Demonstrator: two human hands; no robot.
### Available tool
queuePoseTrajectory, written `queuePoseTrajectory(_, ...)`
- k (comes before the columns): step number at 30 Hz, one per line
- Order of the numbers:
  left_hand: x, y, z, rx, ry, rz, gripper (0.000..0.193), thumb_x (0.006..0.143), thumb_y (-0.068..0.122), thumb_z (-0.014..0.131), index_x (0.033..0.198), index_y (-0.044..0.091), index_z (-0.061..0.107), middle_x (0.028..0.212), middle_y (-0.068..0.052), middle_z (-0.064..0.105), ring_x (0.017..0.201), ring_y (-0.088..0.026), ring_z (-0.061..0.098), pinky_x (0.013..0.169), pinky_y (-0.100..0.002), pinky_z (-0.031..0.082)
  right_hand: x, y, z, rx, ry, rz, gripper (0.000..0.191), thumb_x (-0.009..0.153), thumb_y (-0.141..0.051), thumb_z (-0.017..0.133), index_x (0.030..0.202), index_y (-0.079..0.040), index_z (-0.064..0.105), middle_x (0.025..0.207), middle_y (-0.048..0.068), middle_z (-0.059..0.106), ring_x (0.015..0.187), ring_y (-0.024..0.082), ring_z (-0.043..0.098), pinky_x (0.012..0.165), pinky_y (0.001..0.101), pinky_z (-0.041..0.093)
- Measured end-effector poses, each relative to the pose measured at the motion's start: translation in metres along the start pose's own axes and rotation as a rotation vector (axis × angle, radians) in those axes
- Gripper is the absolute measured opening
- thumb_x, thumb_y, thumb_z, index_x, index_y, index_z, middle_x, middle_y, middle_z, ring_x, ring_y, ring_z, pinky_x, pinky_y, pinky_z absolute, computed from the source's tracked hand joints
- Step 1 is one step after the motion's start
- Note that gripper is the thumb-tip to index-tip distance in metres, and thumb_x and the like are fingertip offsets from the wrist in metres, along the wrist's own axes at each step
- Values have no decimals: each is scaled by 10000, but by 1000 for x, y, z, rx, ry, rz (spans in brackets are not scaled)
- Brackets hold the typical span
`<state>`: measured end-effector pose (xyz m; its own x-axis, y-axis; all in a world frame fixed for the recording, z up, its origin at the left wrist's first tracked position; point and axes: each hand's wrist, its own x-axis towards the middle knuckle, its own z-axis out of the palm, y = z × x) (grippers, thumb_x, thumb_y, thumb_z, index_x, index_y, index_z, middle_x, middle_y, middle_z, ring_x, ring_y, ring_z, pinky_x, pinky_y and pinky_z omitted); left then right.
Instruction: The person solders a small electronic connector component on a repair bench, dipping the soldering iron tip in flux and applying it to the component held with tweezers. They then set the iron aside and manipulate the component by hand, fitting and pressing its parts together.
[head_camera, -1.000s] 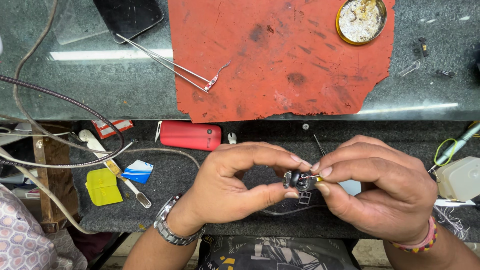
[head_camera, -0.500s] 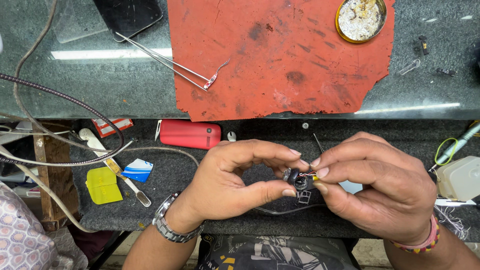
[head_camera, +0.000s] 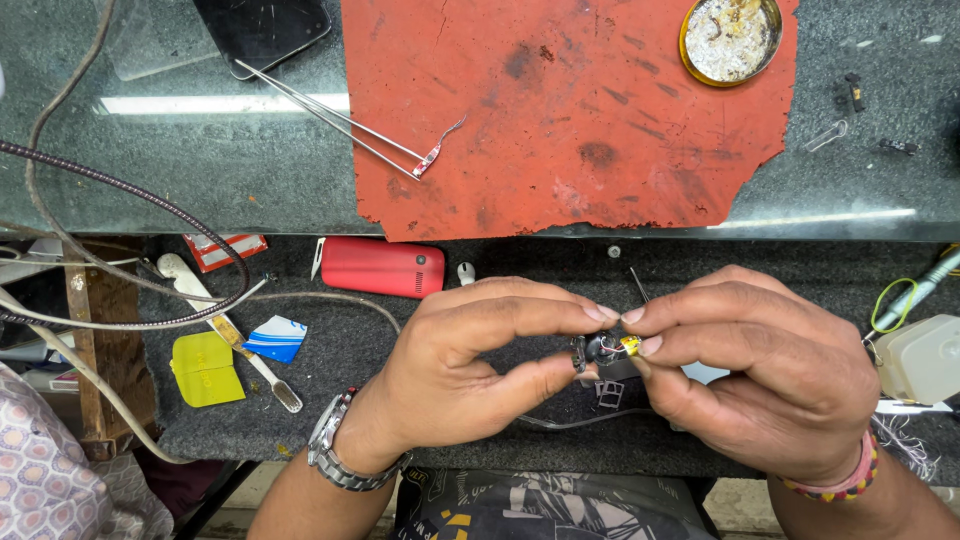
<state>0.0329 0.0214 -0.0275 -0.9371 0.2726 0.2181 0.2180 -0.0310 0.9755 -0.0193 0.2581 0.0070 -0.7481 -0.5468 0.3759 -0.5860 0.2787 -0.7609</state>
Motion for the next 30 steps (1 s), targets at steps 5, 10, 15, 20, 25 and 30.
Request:
queuePoseTrajectory(5, -2, 0, 0, -5, -1, -2, 333, 951, -22, 756, 1270, 51, 699, 1234, -99, 747, 1159, -201, 754, 1016, -289, 623, -1, 1, 0, 31, 17, -13, 260, 739, 65, 793, 935, -35, 654, 910, 122, 724, 768, 198, 733, 668, 296, 573)
queuePoseTrajectory(10, -1, -1, 1, -11, 4, -4, 326, 954, -19, 761, 1266, 50, 696, 1235, -99, 745, 1162, -202, 753, 1021, -289, 621, 1, 2, 1, 68, 13, -19, 243, 738, 75, 782, 933, -21, 673, 868, 123, 715, 739, 197, 730, 666, 305, 577)
queuePoseTrajectory(15, -1, 0, 0, -12, 6, -8, 321, 958, -18, 758, 1266, 51, 697, 1235, -97, 747, 1160, -201, 754, 1019, -288, 620, 1, -2, 0, 81, 11, 57, 213, 725, 44, 787, 911, 10, 690, 837, 122, 710, 732, 206, 731, 651, 296, 584)
queuePoseTrajectory(20, -1, 1, 1, 36, 10, 1, 333, 946, -10, 762, 1266, 51, 696, 1231, -88, 747, 1155, -198, 750, 1009, -291, 615, 2, -3, 0, 26, 2, 91, 183, 741, 15, 807, 886, 7, 696, 827, 117, 708, 729, 206, 724, 645, 294, 574)
queuePoseTrajectory(25, -2, -1, 4, -47, 29, -65, 370, 955, -22, 748, 1310, 44, 672, 1286, -85, 749, 1121, -165, 759, 982, -284, 630, 3, -2, 1, 3, 1, 70, 177, 744, 13, 801, 888, 10, 699, 835, 119, 711, 716, 202, 717, 639, 296, 563)
queuePoseTrajectory(30, -6, -4, 7, -306, 14, -186, 468, 998, -45, 702, 1440, 20, 562, 1333, -127, 725, 1158, -165, 738, 1051, -328, 652, 3, -1, 0, 43, -16, 66, 165, 750, 21, 783, 893, 8, 702, 848, 115, 717, 723, 196, 720, 636, 286, 560)
